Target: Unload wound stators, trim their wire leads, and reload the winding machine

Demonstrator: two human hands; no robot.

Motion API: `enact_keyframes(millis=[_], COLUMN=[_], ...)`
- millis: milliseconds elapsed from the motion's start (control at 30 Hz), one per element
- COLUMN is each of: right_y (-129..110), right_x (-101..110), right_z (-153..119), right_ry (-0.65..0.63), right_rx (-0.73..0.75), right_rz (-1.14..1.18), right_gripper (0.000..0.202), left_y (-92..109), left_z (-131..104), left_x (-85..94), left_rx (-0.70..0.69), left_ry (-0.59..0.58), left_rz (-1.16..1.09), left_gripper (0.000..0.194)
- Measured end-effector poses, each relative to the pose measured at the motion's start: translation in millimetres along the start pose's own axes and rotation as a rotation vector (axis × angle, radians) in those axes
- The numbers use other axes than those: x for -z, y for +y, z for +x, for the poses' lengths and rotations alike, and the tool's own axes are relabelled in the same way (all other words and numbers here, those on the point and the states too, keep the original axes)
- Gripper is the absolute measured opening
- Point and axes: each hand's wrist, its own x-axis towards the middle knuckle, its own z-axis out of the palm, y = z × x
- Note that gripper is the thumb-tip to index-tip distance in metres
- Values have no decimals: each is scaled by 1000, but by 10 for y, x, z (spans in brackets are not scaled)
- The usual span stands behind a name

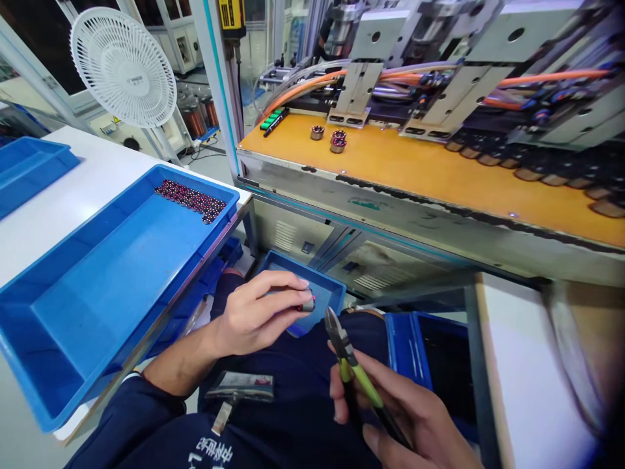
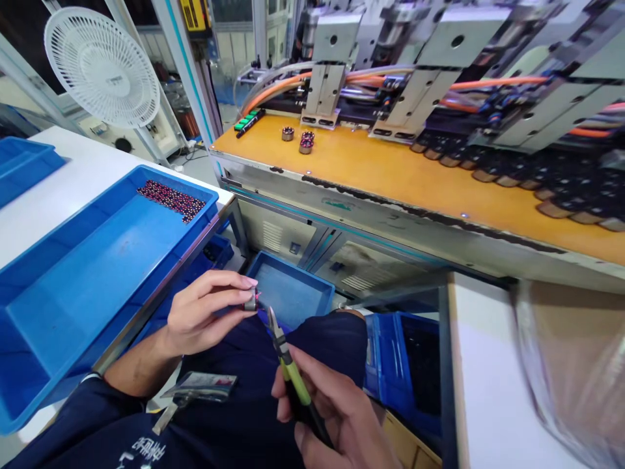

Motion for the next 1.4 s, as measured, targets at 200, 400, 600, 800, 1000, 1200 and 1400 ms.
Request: enact_keyframes(millis=[200,400,600,800,1000,1200,1400], right_y=[43,-11,-79,-141,-132,-139,-142], right_x=[35,11,-33,-45,-60,-10,51], right_z=[-3,29,74,118,126,168,227], right_ry=[-87,-79,-59,-66,-47,67,204], right_rx=[-75,-92,-122,-142,-128,-122,-8], right_rz=[55,52,40,33,-12,-140,-307], right_gripper=[63,65,66,70,64,52,44], left_y=[-16,-42,-54,-56,-58,-47,-77], left_z=[-10,-13,-47,-48,-59,-61,-148], left_x=[-22,-41,-52,-42,-44,-40,-70], left_rx=[-32,-67,-69,-70,-72,-41,167], left_ry=[48,66,55,61,67,61,111], left_rz=[-2,-22,-31,-22,-13,18,-154], left_gripper=[47,55,57,60,56,53,43])
